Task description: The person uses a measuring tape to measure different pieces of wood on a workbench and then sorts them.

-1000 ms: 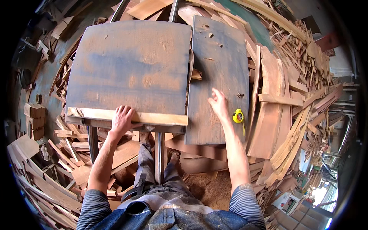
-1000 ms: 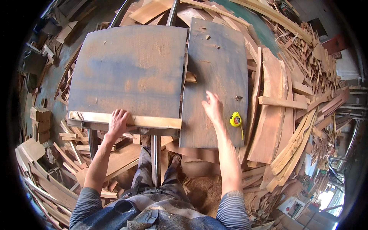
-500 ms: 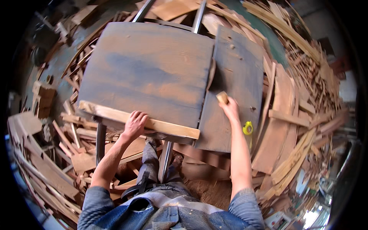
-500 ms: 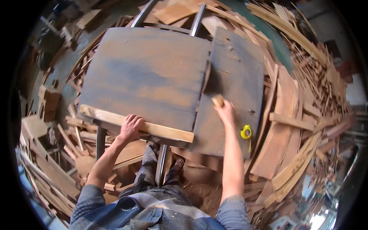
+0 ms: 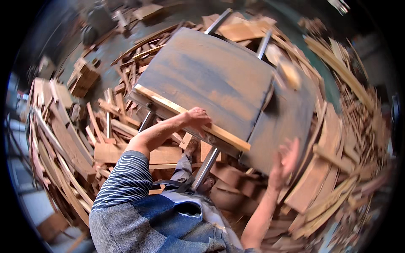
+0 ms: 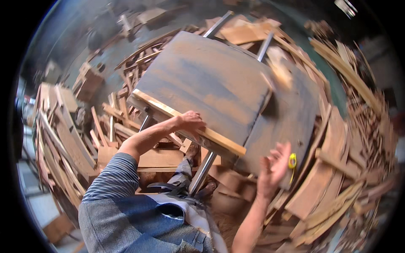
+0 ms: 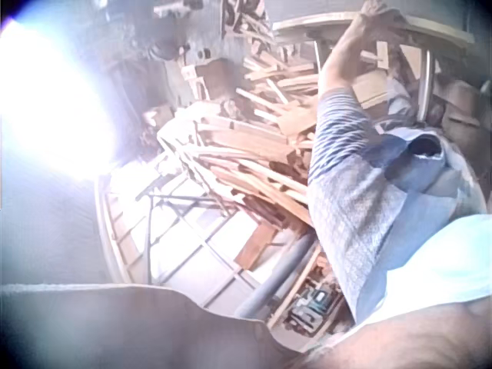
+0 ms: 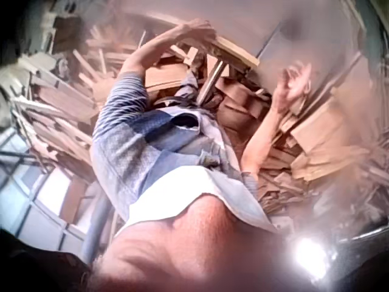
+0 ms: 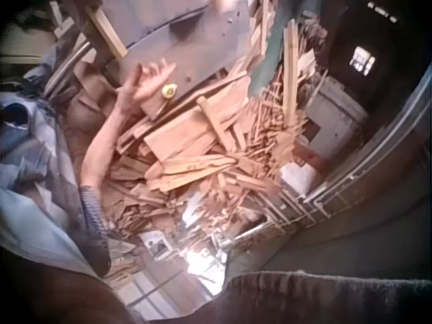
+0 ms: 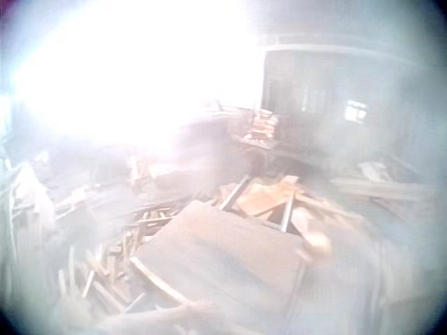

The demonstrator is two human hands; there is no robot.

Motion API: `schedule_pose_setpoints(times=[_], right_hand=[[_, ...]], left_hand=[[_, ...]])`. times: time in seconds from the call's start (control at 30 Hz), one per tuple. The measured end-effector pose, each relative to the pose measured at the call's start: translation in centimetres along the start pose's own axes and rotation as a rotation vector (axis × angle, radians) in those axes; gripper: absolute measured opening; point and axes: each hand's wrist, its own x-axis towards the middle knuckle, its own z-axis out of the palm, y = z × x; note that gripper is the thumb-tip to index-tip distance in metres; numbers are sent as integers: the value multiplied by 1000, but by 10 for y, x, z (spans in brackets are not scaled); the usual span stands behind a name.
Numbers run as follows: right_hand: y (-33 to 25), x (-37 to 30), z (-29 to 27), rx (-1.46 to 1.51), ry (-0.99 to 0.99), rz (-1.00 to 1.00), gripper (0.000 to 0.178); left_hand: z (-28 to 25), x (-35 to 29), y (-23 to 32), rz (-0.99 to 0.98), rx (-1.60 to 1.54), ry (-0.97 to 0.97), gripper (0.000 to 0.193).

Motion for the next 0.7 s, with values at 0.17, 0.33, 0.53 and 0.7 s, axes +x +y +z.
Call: schedule_pose_setpoints(times=[0.17,0.33,0.53,0.7], right_hand=[[27,-63,-28,-355,-180,163,44],[114,-142,-74,-251,-180,471,39],[136,-161,-48,68,-191,714,42],[166,-128,-52,557,77,905,53]], left_hand=[[-46,-25,13,-58,-26,80,56],[-170,-105,61,-127,-93,830,42],[-208,-131,55,-78,-1103,1527,38],[-73,-57,9,-352,-1893,1319,62]])
